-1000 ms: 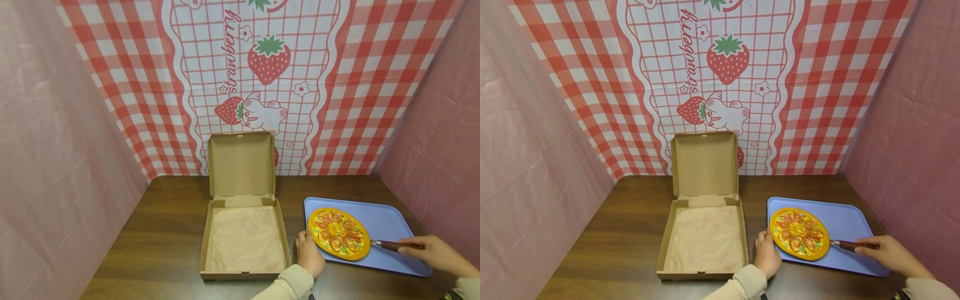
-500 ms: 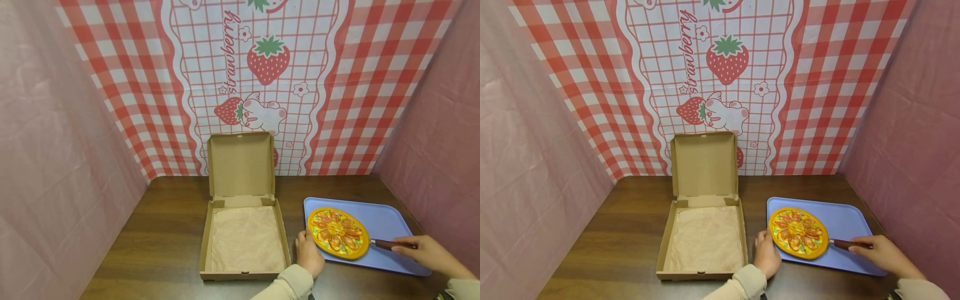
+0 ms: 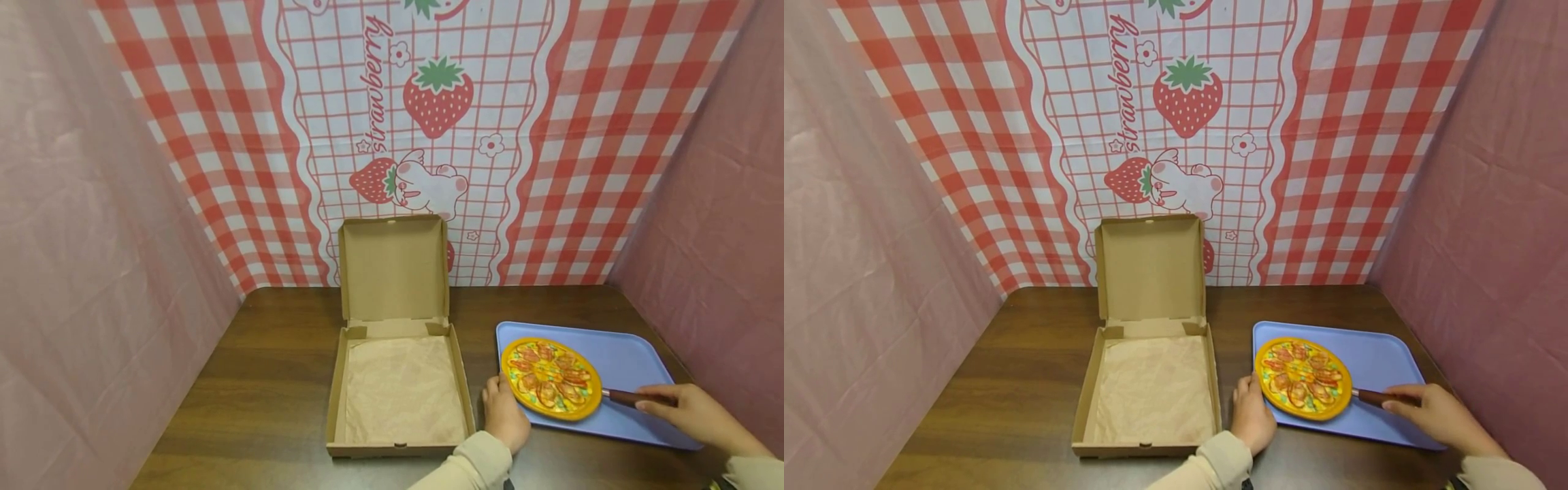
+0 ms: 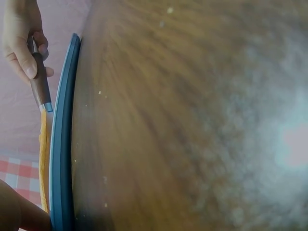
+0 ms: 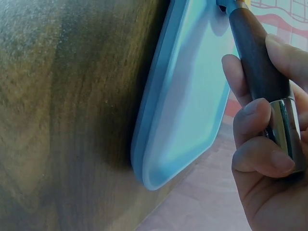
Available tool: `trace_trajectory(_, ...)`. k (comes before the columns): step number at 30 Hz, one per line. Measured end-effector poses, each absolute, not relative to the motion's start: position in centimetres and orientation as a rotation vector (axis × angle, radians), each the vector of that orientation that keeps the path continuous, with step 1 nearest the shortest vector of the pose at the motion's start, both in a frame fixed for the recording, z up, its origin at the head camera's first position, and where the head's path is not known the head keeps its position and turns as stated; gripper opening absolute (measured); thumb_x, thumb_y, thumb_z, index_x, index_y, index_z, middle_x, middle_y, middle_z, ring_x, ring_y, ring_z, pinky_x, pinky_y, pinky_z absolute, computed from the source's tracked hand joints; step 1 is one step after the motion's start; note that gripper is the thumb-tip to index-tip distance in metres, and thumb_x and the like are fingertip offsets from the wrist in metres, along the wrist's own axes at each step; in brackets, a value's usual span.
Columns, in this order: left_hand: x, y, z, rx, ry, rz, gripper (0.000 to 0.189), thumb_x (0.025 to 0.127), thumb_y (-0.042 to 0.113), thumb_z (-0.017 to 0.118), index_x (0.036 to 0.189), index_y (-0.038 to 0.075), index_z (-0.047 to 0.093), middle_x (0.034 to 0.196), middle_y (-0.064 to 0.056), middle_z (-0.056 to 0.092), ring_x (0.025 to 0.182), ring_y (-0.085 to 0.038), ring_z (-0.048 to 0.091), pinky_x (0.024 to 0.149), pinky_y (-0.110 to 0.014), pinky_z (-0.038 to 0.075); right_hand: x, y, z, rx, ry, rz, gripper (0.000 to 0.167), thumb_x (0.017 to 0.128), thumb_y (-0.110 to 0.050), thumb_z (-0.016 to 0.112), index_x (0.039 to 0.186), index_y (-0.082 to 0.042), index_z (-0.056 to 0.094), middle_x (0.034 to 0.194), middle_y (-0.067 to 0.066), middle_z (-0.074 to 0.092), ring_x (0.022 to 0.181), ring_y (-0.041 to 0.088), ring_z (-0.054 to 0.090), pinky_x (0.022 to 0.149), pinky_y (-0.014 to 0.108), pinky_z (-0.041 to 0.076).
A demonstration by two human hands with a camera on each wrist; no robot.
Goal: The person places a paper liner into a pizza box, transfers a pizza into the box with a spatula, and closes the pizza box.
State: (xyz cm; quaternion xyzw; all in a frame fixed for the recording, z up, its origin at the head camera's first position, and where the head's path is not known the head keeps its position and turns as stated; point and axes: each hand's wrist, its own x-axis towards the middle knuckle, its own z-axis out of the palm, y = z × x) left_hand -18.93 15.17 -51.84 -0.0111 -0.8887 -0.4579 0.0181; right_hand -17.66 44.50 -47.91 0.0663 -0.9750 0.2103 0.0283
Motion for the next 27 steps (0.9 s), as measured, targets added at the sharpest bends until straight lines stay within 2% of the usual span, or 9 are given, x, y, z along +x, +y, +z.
trace_trajectory(7,-18.7,15.3,-51.8,-0.022,-2.738,-1.451,0.066,0.076,-0.011,0.063,0.14,-0.001,0.05,0.123,-0.004,0.051,0.116,-0.021,0.046,0.102,-0.03,0.044,-17.2,45.0,-48.9,0.279,-2.872,0.664,0.024,0.082,-0.016,0.078,0.093,0.005,0.074,0.073,-0.012,0.065,0.065,-0.006,0.038,0.056,0.019,0.03)
trace_trajectory(16,-18.8,15.4,-51.8,0.015,-2.707,-1.425,0.061,0.078,-0.011,0.061,0.138,-0.001,0.051,0.122,-0.006,0.053,0.116,-0.023,0.048,0.103,-0.032,0.044,-17.2,45.3,-48.7,0.297,-2.799,0.719,0.019,0.082,-0.016,0.078,0.093,-0.001,0.075,0.068,-0.016,0.057,0.059,-0.007,0.036,0.047,0.019,0.029)
trace_trajectory(27,-18.7,15.4,-51.8,-0.004,-2.695,-1.439,0.062,0.075,-0.011,0.062,0.135,-0.005,0.052,0.12,-0.007,0.053,0.115,-0.025,0.049,0.102,-0.033,0.044,-16.8,45.7,-46.8,0.197,-2.858,0.697,0.029,0.086,-0.019,0.074,0.099,0.007,0.072,0.07,-0.006,0.06,0.057,-0.003,0.035,0.048,0.021,0.028)
